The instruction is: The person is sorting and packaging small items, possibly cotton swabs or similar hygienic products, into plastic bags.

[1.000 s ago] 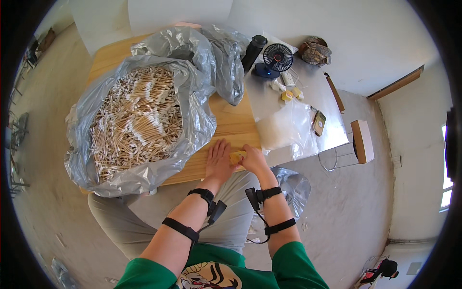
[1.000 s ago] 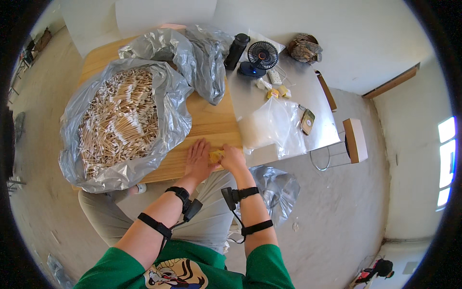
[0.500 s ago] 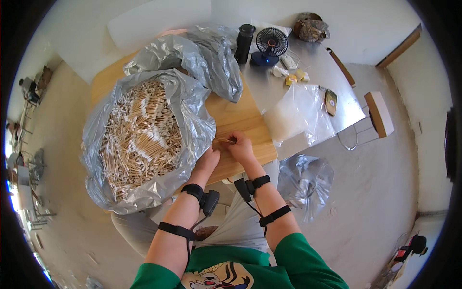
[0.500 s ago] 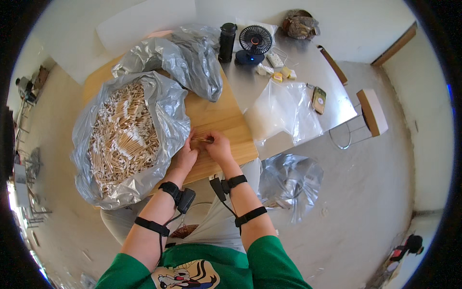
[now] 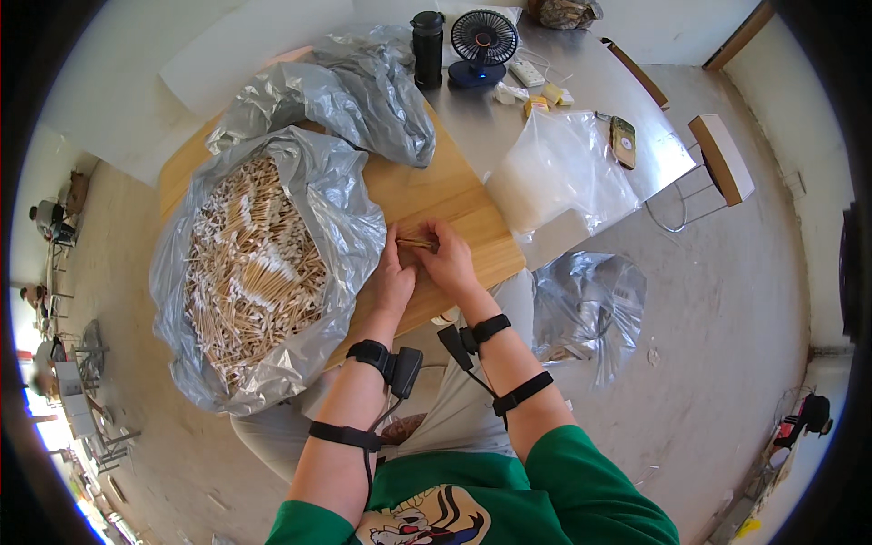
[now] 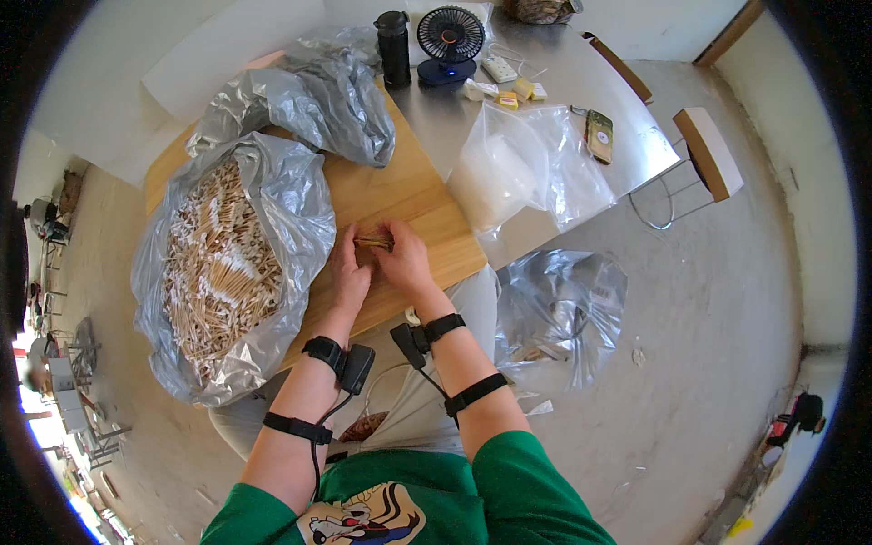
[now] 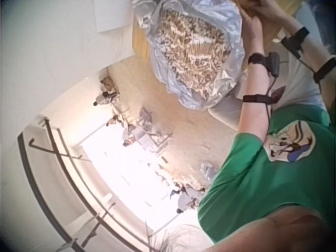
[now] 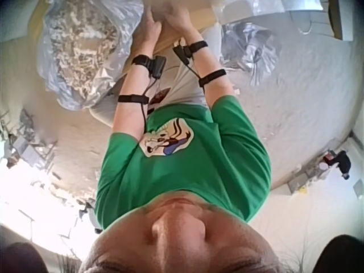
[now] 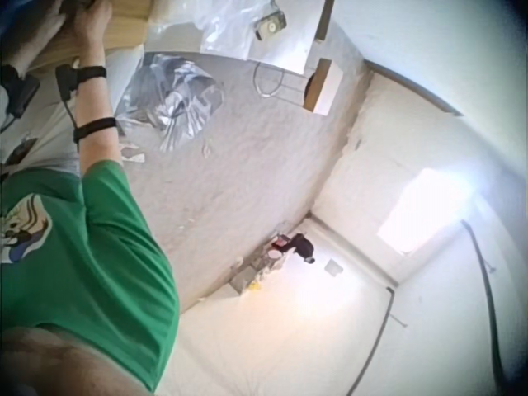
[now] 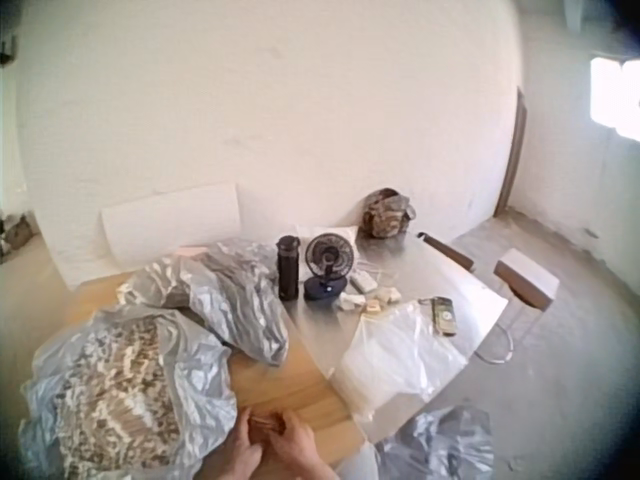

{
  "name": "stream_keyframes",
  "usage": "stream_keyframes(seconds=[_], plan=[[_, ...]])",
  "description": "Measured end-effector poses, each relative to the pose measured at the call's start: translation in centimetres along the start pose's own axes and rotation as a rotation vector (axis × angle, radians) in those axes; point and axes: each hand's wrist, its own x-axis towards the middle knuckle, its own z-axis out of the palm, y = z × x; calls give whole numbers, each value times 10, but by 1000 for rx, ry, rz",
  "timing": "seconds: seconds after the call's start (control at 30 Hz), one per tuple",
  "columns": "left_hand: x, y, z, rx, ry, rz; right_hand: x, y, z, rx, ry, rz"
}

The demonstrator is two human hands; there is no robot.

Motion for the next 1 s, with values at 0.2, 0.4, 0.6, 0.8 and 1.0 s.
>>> stream_keyframes(seconds=[0.2, 0.4, 0.6, 0.8, 1.0], plan=[[-1, 1, -3, 94, -47, 58, -1, 4, 0, -157, -16, -129], [-4, -3, 2, 155, 46, 278, -3, 5, 5, -196, 14, -263], [-6, -3, 3, 214, 17, 273, -4, 8, 7, -162, 17, -266], [-9, -10, 10, 216, 45, 238, -6, 0, 11, -136, -50, -245], [-6, -4, 9, 123, -12, 152, -6, 2, 13, -144, -20, -236]])
